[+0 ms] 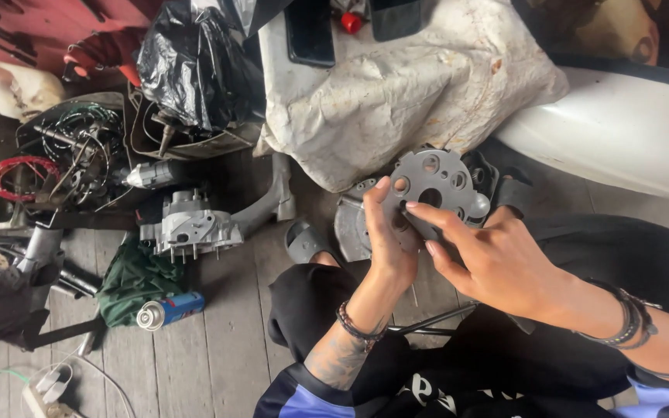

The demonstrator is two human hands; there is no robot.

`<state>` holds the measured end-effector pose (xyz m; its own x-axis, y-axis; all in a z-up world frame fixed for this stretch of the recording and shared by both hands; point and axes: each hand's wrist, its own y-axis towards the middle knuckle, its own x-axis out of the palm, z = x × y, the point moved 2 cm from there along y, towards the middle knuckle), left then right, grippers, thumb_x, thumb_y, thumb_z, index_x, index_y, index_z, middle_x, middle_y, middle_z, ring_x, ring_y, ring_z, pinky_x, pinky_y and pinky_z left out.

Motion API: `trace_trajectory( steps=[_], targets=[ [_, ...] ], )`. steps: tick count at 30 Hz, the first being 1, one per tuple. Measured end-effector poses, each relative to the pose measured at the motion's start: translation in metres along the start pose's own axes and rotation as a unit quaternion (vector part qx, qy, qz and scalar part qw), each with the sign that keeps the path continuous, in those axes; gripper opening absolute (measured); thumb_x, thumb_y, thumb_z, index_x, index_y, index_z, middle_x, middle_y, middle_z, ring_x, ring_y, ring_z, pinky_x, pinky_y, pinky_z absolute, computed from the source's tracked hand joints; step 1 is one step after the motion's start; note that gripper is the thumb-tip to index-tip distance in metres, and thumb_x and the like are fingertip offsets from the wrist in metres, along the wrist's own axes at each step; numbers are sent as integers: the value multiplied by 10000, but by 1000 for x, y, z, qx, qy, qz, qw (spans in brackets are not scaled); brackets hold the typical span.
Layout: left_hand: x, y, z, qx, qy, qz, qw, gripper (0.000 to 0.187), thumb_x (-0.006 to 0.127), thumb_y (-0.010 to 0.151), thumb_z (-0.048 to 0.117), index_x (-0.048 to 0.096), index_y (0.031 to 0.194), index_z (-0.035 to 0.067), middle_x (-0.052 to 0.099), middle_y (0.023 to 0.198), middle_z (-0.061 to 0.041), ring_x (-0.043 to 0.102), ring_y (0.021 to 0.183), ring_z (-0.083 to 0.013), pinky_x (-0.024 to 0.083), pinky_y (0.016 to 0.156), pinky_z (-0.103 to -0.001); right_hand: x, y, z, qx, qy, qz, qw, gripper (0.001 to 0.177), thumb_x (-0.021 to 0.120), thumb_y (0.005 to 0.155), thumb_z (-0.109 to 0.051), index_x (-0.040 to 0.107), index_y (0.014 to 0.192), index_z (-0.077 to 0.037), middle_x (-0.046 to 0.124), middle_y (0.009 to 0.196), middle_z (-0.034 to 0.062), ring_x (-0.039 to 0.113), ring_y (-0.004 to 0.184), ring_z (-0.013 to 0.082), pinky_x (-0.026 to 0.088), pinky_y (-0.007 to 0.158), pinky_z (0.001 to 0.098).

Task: The person holds a circular metal mechanical part with multiple holes and uses a small tool to scrape and clean the edges and surfaces. The person rotates the part to access different areas while sitting on the floor.

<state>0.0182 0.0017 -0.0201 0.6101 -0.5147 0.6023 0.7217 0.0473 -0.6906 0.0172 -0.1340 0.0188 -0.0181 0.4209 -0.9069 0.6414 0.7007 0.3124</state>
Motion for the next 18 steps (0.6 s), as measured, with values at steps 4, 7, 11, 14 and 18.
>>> trace_trajectory(
  steps=[4, 7, 11, 14, 18],
  targets=[
    [-1, -1, 0, -5, -3, 12, 1000, 261, 584, 836, 475, 554, 850, 216, 595, 791, 35, 577, 708, -139, 414, 653, -253, -6, 3, 4, 10, -3, -1, 1000, 463, 621, 1001, -196, 542, 1450, -118, 369, 404, -51, 331, 309, 140, 399, 395, 289],
    [-1, 0, -3, -35, -18, 18, 999, 280, 594, 838, 494, 586, 844, 214, 604, 811, 53, 588, 736, -141, 424, 642, -269, -5, 2, 5, 38, 10, 12, 999, 465, 617, 1004, -205, 546, 1453, -108, 420, 422, -43, 378, 301, 144, 360, 370, 289],
    [-1, 3, -1, 11, -25, 39, 999, 271, 592, 854, 448, 590, 882, 179, 668, 872, 1, 629, 798, -174, 478, 753, -282, -3, 1, 0, 5, -13, -2, 1000, 450, 590, 1004, -202, 546, 1442, -110, 350, 400, -80, 317, 305, 132, 331, 403, 296],
    [-2, 2, -2, 18, -6, 11, 1000, 275, 575, 866, 441, 605, 891, 169, 670, 890, 3, 629, 826, -171, 476, 759, -286, -3, 2, 4, 13, -12, -7, 1000, 454, 593, 1004, -206, 540, 1446, -120, 350, 396, -69, 321, 307, 138, 343, 399, 293],
    [-7, 6, -10, 25, -18, -48, 998, 239, 586, 884, 395, 594, 884, 157, 658, 901, -3, 631, 875, -171, 481, 770, -292, -9, 4, 7, 37, 39, 24, 998, 458, 620, 999, -184, 532, 1438, -88, 361, 416, -48, 338, 285, 109, 358, 344, 281]
  ],
)
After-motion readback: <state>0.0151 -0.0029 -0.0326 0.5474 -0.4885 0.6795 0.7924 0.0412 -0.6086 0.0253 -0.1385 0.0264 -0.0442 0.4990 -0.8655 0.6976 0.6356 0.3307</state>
